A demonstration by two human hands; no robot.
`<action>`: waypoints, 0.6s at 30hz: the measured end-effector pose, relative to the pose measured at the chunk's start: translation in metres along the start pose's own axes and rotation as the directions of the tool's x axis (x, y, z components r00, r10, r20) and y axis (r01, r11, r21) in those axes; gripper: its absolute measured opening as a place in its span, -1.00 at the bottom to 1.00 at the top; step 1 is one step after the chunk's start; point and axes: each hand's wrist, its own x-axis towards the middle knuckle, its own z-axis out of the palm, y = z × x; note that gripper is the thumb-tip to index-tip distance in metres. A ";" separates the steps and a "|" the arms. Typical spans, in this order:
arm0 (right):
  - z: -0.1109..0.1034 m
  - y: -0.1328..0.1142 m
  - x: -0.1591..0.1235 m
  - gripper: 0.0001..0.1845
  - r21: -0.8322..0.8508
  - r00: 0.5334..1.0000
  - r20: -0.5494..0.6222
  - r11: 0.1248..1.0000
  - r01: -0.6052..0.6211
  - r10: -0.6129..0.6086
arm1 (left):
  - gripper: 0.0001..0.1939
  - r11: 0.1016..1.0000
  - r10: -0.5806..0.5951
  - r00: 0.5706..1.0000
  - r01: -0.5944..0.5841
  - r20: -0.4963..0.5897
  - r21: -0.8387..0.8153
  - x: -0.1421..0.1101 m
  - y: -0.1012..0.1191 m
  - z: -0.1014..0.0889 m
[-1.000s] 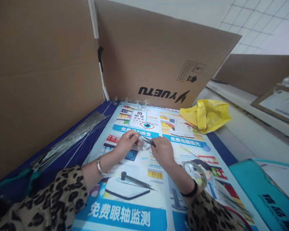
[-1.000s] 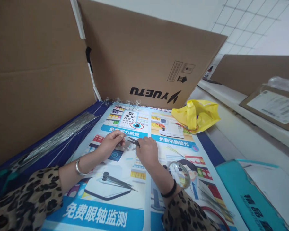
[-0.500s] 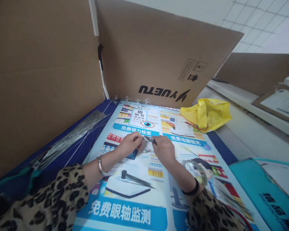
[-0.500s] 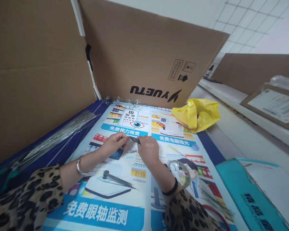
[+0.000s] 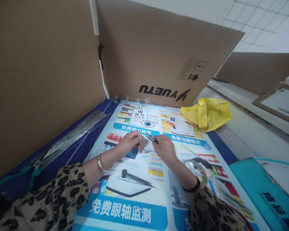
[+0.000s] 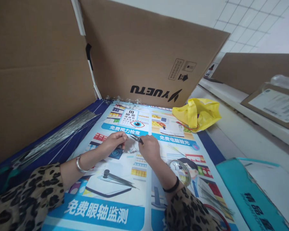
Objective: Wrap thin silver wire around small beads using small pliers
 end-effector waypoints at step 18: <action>-0.002 -0.005 -0.002 -0.78 -0.146 0.997 0.076 0.988 0.041 -0.030 | -0.92 0.984 0.069 0.997 -0.063 -0.031 0.169 0.000 -0.003 0.001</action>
